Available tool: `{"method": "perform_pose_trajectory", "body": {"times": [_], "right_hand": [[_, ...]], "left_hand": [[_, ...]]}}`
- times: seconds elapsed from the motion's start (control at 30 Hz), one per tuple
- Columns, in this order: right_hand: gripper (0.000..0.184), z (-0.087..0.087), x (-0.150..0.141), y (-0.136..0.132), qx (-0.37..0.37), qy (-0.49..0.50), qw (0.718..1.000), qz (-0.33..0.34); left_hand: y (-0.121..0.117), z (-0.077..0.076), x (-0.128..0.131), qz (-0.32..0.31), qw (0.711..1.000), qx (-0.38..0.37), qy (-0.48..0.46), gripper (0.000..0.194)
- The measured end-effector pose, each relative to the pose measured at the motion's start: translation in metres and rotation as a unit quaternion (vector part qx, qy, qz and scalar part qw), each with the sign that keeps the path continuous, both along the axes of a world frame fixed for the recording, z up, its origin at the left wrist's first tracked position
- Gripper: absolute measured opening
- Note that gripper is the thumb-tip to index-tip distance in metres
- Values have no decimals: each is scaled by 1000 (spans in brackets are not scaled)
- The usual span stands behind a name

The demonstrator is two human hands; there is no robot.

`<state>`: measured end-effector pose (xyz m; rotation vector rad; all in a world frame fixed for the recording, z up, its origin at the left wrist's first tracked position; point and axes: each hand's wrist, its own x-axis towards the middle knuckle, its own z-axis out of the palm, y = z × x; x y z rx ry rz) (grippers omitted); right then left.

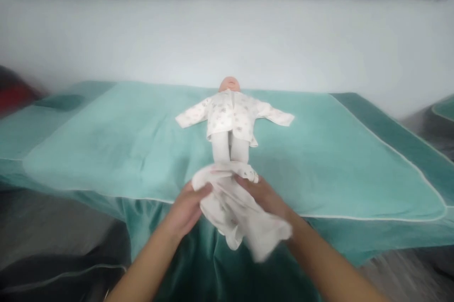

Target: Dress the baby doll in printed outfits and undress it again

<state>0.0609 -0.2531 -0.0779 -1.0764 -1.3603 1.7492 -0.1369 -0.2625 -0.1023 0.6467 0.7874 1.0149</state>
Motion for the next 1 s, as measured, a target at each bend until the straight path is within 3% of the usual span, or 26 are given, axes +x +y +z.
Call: {"method": "perform_pose_trajectory", "body": {"times": [0.07,0.13,0.17,0.27,0.37,0.47,0.57,0.77,0.9,1.0], "right_hand": [[65,-5,-1,-2,-27,29,995,97],[65,-9,2,-2,-50,30,981,185],[61,-11,4,-1,-53,16,980,191],[41,-13,14,6,-23,-51,996,69],[32,-14,17,15,38,-142,988,-47],[27,-10,12,22,108,-233,962,-98],[18,1,1,26,179,-292,932,-122],[8,20,-12,29,208,-396,890,-85],[9,13,-11,42,179,-457,867,-85],[19,7,-7,50,151,-405,899,-68]], "left_hand": [[3,-2,8,105,993,-17,-59,44],[3,-6,14,109,990,-41,-74,45],[1,-8,15,95,992,-52,-70,45],[-3,-12,16,77,995,-57,-27,46],[0,-15,13,109,991,-4,79,40],[14,-15,9,160,963,49,212,29],[29,-12,8,149,954,66,253,27],[31,0,6,91,961,77,248,25],[27,-2,13,49,992,10,113,36],[27,-11,19,43,999,-16,-6,43]]}}
